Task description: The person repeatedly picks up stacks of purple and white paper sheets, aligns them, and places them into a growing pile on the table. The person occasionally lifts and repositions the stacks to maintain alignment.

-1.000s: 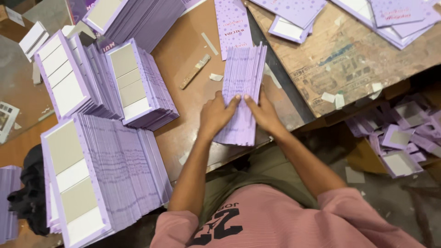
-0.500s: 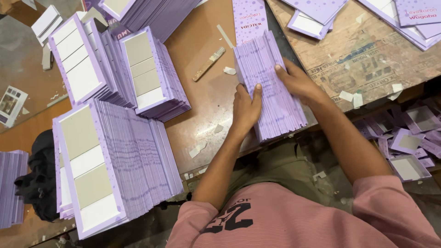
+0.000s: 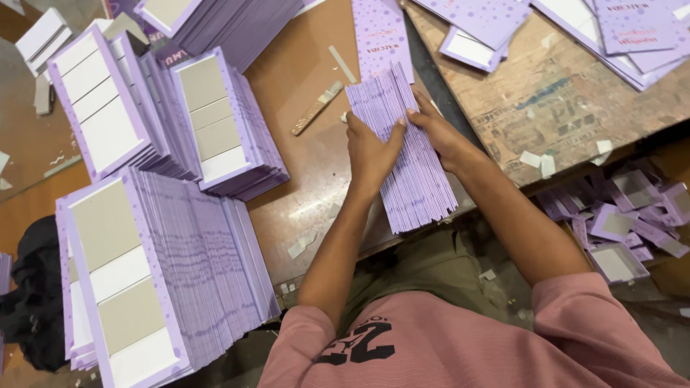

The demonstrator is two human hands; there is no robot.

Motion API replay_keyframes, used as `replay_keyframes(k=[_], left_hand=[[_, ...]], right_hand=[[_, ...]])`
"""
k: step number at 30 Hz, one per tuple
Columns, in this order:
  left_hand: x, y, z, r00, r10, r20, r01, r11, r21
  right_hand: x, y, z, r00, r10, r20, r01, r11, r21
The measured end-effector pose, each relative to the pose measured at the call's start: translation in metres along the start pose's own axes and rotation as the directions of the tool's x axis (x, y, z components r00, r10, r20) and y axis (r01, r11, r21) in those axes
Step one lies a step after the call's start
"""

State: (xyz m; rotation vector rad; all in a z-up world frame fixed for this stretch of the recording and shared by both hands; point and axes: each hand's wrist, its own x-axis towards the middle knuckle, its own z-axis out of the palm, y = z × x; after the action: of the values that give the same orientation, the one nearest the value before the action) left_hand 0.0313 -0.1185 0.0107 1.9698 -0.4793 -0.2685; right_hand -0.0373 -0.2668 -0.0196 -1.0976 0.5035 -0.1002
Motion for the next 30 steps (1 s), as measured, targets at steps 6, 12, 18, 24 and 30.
replay_keyframes(k=[6,12,18,24,30], left_hand=[[0.002,0.017,-0.004,0.993,0.085,0.080,-0.109,0.920,0.377],[-0.001,0.028,0.003,0.962,0.142,0.233,-0.254,0.781,0.570],[0.003,0.036,0.000,0.961,0.039,0.272,-0.188,0.815,0.548],[0.009,0.039,-0.002,0.958,-0.026,0.285,-0.128,0.853,0.506],[0.010,0.037,0.002,0.960,-0.058,0.274,-0.094,0.856,0.509]], right_hand=[[0.004,-0.002,-0.002,0.985,-0.172,-0.026,0.165,0.972,-0.169],[0.000,-0.019,-0.007,0.868,-0.475,-0.142,0.267,0.689,-0.673],[0.013,-0.032,-0.006,0.737,-0.674,-0.050,0.351,0.445,-0.824],[0.023,-0.039,-0.022,0.920,-0.371,-0.124,0.246,0.795,-0.554],[0.031,-0.050,-0.026,0.946,-0.310,-0.099,0.210,0.815,-0.540]])
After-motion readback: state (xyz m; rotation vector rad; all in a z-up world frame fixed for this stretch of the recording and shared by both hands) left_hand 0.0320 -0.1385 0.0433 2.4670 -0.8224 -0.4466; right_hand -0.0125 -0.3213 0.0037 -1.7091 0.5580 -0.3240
